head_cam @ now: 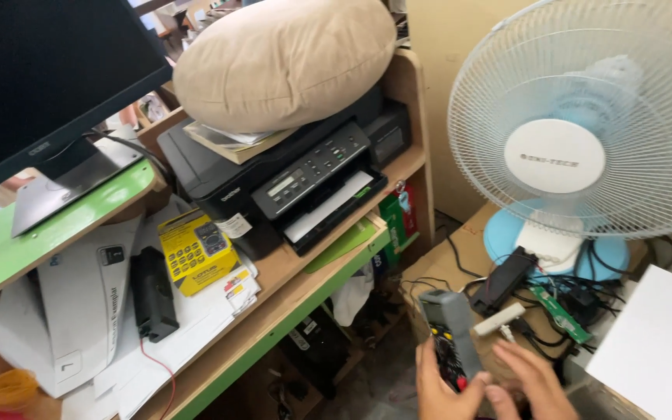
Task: The person handles a disassembled electronic device, likely a phone, and uses a multimeter to test its internal components. They connect the multimeter probes to the device's circuit board and battery, adjusting the multimeter dial and observing the readings.
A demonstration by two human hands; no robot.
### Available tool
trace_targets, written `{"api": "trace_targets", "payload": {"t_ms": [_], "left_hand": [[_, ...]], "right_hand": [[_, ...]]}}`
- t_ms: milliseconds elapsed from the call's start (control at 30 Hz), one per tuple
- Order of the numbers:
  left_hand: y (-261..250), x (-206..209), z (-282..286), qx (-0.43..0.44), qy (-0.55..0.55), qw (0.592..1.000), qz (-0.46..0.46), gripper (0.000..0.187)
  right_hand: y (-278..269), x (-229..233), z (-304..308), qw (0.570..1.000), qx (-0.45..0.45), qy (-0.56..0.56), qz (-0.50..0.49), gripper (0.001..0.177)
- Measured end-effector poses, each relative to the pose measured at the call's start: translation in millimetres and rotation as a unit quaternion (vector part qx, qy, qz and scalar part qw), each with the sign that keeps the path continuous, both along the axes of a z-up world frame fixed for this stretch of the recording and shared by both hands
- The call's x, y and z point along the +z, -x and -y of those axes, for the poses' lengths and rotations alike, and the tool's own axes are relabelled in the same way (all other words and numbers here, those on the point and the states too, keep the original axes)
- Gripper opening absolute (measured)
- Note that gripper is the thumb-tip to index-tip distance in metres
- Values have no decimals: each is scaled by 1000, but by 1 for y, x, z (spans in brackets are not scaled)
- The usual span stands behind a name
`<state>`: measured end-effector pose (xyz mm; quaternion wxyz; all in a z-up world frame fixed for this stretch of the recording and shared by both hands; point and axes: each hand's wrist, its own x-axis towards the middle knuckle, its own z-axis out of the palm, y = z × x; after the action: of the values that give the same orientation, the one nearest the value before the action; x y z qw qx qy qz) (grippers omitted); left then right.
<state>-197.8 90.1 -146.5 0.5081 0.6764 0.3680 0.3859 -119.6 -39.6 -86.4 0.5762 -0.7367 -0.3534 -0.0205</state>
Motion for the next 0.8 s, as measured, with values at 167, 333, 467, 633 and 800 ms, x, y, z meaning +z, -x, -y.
{"api": "trace_targets", "payload": {"t_ms": [167,333,467,633,800], "left_hand": [[-12,95,48,15,-47,999,-2,78],[-42,118,61,-100,3,995,-21,114],[-60,168,76,-158,22,987,-10,95],[-70,128,63,-420,235,850,214,113],[-96,65,59,-292,488,718,401,75]], "right_hand": [[21,66,9,994,-108,7,-9,52],[-2,113,28,990,-142,3,14,48],[-28,127,43,986,-158,9,54,49],[-41,117,49,977,-191,-21,90,42],[-49,89,49,979,-187,-9,78,46]]}}
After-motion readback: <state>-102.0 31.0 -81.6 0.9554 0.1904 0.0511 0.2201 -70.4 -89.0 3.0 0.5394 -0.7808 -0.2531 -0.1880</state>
